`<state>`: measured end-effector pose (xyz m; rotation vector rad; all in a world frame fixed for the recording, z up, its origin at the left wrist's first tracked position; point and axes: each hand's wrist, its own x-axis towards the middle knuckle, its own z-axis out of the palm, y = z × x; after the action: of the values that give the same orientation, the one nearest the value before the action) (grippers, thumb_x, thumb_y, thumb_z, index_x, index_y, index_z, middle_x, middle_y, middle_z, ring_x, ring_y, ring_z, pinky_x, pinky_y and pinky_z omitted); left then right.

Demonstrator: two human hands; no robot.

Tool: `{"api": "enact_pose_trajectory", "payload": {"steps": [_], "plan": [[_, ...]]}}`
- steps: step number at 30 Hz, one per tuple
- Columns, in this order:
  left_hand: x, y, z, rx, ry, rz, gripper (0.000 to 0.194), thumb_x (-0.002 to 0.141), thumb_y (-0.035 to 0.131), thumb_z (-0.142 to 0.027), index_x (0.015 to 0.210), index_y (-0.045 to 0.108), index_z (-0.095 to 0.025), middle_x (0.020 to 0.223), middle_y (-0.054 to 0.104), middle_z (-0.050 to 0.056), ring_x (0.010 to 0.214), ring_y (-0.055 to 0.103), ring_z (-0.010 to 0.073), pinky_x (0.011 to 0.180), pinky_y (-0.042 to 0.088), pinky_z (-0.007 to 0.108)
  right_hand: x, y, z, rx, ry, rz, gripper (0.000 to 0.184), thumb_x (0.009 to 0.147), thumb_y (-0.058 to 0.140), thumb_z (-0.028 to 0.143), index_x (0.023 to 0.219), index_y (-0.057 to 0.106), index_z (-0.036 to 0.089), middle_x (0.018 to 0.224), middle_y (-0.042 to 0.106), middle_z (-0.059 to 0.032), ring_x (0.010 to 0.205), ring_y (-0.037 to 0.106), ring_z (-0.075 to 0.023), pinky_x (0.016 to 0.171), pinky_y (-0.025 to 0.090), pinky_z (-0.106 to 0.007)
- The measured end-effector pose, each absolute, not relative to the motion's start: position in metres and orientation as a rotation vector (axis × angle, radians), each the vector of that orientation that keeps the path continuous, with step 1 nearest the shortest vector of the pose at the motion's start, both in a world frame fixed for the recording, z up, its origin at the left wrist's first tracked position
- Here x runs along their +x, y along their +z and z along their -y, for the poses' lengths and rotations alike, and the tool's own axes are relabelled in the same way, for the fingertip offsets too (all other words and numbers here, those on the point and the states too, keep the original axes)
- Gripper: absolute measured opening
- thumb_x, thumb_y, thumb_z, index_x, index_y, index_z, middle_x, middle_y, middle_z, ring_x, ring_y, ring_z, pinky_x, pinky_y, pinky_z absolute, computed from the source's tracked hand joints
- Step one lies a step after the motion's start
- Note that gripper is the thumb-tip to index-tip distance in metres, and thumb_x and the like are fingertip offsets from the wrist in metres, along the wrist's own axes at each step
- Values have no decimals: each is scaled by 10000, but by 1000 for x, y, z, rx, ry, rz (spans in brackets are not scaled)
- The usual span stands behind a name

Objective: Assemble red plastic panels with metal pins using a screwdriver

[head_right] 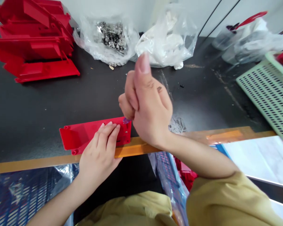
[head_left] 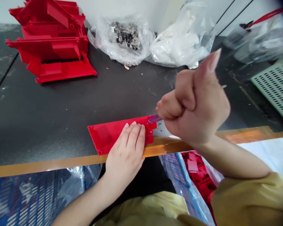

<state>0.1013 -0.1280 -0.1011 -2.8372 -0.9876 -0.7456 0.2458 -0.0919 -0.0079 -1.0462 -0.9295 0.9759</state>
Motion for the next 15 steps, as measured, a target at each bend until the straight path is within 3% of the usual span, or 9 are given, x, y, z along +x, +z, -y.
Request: {"api": "enact_pose_trajectory", "payload": {"steps": [5, 15], "plan": [[101, -101, 129, -2838, -746, 991, 514, 831, 537, -156, 1323, 470, -24, 1289, 581, 169, 1244, 525, 262, 1116, 426, 370, 241, -22, 92, -1031, 961, 940, 654, 842, 557, 650, 458, 268, 207, 452, 38, 65, 327, 51, -75, 362, 68, -315], [102, -102, 128, -2827, -742, 988, 527, 818, 585, -156, 1313, 477, -10, 1277, 580, 176, 1240, 519, 266, 1128, 406, 364, 237, -25, 90, -969, 1019, 979, 635, 880, 586, 543, 442, 279, 200, 452, 62, 70, 336, 75, -60, 360, 120, -298]]}}
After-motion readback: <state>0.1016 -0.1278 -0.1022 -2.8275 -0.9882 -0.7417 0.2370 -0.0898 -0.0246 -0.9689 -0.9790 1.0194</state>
